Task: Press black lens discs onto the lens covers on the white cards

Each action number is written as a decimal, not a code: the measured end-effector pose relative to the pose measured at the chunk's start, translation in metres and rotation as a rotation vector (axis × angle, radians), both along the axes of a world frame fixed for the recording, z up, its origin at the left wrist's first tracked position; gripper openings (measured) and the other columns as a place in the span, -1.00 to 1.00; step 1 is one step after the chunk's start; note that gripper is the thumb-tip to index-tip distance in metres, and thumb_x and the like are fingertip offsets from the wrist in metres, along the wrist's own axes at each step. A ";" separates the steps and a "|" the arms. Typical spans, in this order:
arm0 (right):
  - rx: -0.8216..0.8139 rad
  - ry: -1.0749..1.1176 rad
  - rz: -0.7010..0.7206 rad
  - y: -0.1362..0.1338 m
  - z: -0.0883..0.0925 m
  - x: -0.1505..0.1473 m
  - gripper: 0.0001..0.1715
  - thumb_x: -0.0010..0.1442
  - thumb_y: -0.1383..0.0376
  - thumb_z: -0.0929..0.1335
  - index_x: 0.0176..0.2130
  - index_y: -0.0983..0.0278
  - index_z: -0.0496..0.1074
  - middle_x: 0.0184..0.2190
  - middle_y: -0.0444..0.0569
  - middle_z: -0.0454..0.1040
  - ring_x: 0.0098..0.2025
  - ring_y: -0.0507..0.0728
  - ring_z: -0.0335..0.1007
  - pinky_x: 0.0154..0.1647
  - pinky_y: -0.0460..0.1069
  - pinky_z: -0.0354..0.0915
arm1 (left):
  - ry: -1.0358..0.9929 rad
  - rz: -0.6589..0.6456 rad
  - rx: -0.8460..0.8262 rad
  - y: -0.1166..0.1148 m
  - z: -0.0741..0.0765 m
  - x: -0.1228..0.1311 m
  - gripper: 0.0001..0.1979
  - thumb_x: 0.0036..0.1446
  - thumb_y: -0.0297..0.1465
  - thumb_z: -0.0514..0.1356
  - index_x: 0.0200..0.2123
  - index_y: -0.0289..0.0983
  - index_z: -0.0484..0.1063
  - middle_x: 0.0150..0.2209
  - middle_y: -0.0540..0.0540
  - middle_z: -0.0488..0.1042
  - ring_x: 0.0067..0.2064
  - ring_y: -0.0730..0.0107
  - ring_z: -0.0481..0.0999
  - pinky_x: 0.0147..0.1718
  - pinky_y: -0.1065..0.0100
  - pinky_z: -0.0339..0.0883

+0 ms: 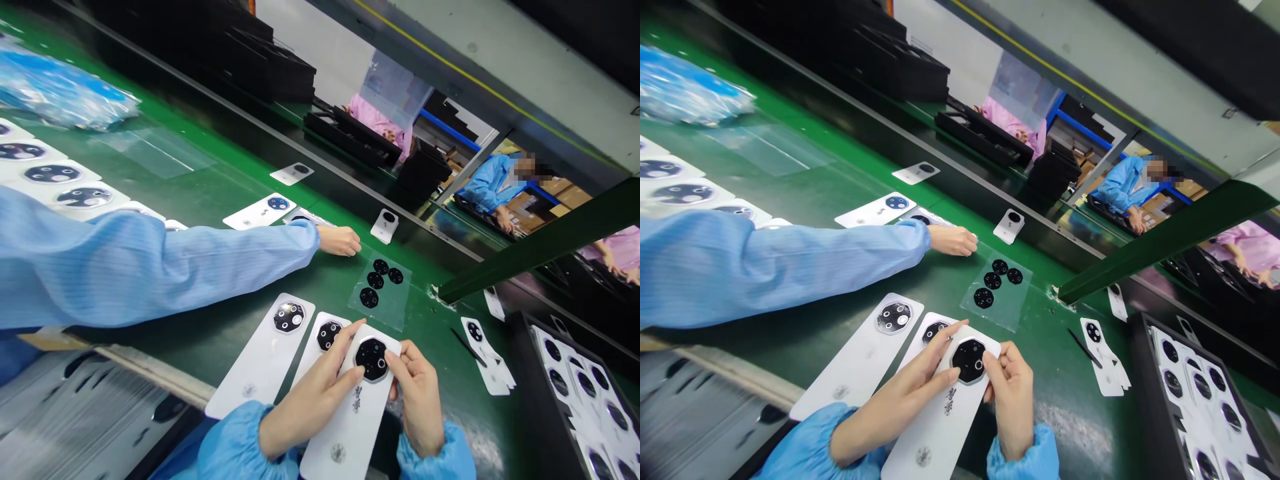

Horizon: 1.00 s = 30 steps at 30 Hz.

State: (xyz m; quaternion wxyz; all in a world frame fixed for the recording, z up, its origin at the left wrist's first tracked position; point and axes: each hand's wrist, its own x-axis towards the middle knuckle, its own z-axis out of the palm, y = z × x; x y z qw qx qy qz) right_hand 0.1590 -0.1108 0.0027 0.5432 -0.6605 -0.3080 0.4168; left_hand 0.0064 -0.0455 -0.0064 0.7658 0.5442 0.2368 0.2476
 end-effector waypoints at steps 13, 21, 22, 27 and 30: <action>-0.027 -0.075 0.084 0.003 -0.005 -0.001 -0.55 -0.01 0.04 0.42 -0.56 0.28 0.20 -0.64 -0.27 0.08 -0.57 -0.07 -0.06 -0.58 -0.14 -0.06 | 0.032 0.238 -0.077 0.004 -0.002 0.022 -0.69 0.06 -0.23 0.18 -0.49 -0.24 0.09 -0.53 0.13 0.12 -0.48 0.54 0.12 -0.50 0.46 0.02; 0.014 0.053 -0.021 0.005 -0.006 0.000 -0.57 0.05 0.03 0.39 -0.52 0.28 0.23 -0.61 -0.24 0.15 -0.55 -0.05 0.00 -0.56 -0.14 0.03 | -0.025 0.072 -0.131 0.000 0.009 0.017 -0.76 0.02 -0.33 0.22 -0.28 -0.24 0.21 -0.36 0.04 0.36 -0.31 0.42 0.36 -0.35 0.41 0.20; 0.020 0.063 -0.029 0.005 -0.005 0.000 -0.58 0.05 0.03 0.39 -0.52 0.28 0.24 -0.61 -0.24 0.16 -0.56 -0.05 0.01 -0.56 -0.14 0.03 | -0.026 0.039 -0.117 0.000 0.010 0.015 -0.73 0.01 -0.38 0.22 -0.22 -0.24 0.22 -0.31 0.02 0.37 -0.28 0.40 0.38 -0.32 0.40 0.22; 0.004 0.068 0.006 0.004 0.005 -0.003 -0.65 0.06 0.04 0.39 -0.42 0.26 0.32 -0.57 -0.21 0.28 -0.54 -0.02 0.16 -0.53 -0.13 0.14 | -0.005 0.026 -0.014 0.002 0.006 0.011 -0.69 0.03 -0.46 0.16 -0.13 -0.22 0.18 -0.21 0.01 0.39 -0.19 0.36 0.40 -0.20 0.33 0.25; 0.015 0.047 0.106 0.001 0.009 -0.005 -0.65 0.03 0.12 0.43 -0.24 0.25 0.37 -0.36 -0.11 0.44 -0.31 0.08 0.35 -0.27 -0.07 0.28 | -0.018 0.017 0.005 0.004 0.004 0.010 -0.63 0.05 -0.45 0.15 -0.06 -0.22 0.13 -0.16 -0.04 0.40 -0.17 0.33 0.43 -0.18 0.30 0.26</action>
